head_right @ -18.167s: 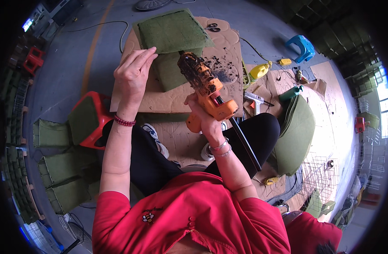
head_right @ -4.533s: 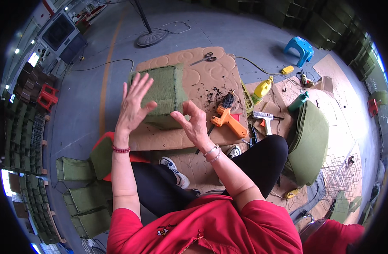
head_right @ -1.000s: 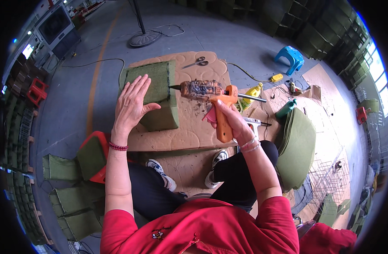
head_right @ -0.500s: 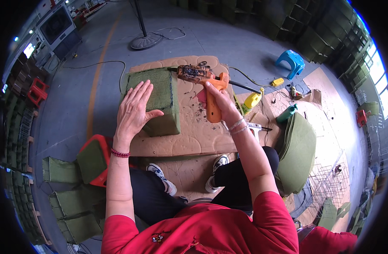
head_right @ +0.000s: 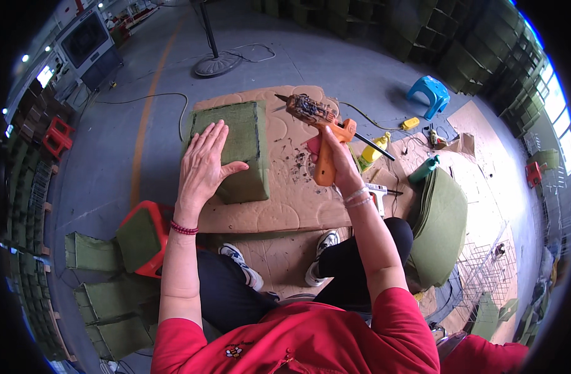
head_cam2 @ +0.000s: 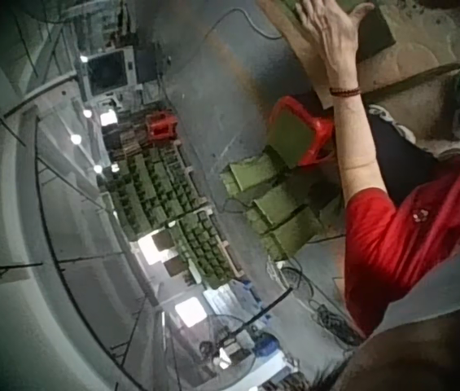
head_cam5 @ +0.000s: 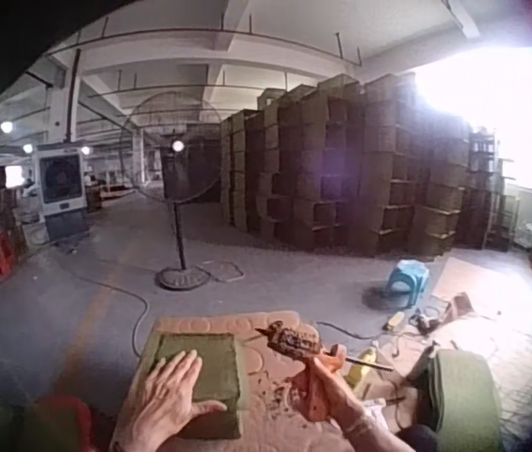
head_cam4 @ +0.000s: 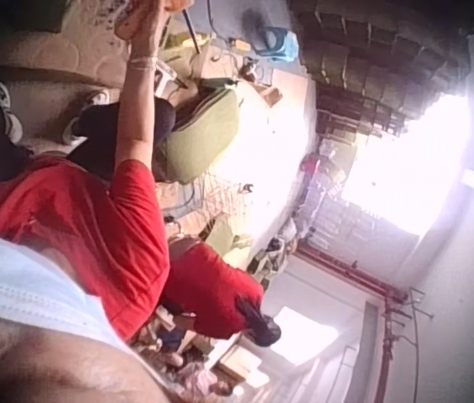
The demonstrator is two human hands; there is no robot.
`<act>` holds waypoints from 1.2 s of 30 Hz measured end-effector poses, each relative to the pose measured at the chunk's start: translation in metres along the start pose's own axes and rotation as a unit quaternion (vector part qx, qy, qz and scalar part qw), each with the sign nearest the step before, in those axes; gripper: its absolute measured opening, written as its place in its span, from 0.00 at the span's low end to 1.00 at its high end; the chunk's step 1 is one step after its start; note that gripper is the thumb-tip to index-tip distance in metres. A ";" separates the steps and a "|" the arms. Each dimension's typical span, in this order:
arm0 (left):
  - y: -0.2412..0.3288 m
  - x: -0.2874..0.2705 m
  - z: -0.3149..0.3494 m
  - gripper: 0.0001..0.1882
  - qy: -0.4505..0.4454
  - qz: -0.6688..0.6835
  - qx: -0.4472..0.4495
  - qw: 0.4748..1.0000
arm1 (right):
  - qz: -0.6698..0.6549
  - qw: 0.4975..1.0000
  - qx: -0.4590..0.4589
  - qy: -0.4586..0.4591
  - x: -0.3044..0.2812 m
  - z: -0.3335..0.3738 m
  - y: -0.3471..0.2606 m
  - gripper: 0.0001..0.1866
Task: Gluing fabric/foam surfaces to assemble green storage containers and then organizing them.
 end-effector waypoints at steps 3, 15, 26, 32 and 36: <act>0.008 0.006 -0.003 0.49 0.018 -0.006 -0.034 0.999 | 0.033 0.999 0.010 -0.041 0.007 0.013 -0.006 0.19; 0.011 0.015 -0.004 0.51 0.069 -0.018 -0.038 0.997 | 0.120 0.985 0.095 -0.079 -0.005 0.046 0.001 0.19; 0.029 0.025 -0.019 0.48 0.091 -0.067 -0.131 0.985 | 0.002 0.988 0.099 -0.120 -0.044 0.085 0.012 0.23; 0.022 0.018 -0.008 0.45 0.091 -0.065 -0.060 0.992 | -0.052 0.998 -0.005 -0.039 -0.044 0.097 0.025 0.23; 0.010 -0.002 0.019 0.44 0.054 -0.056 -0.057 0.995 | -0.016 0.998 -0.050 -0.044 -0.039 0.114 0.020 0.23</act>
Point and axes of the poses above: each hand's wrist, its own z-axis away from the middle knuckle, its own x-axis out of the palm, y = z × x, the point moved 2 cm from there along -z, towards the middle knuckle, and after that the axes turned 4 degrees about z, right-handed, at the moved point
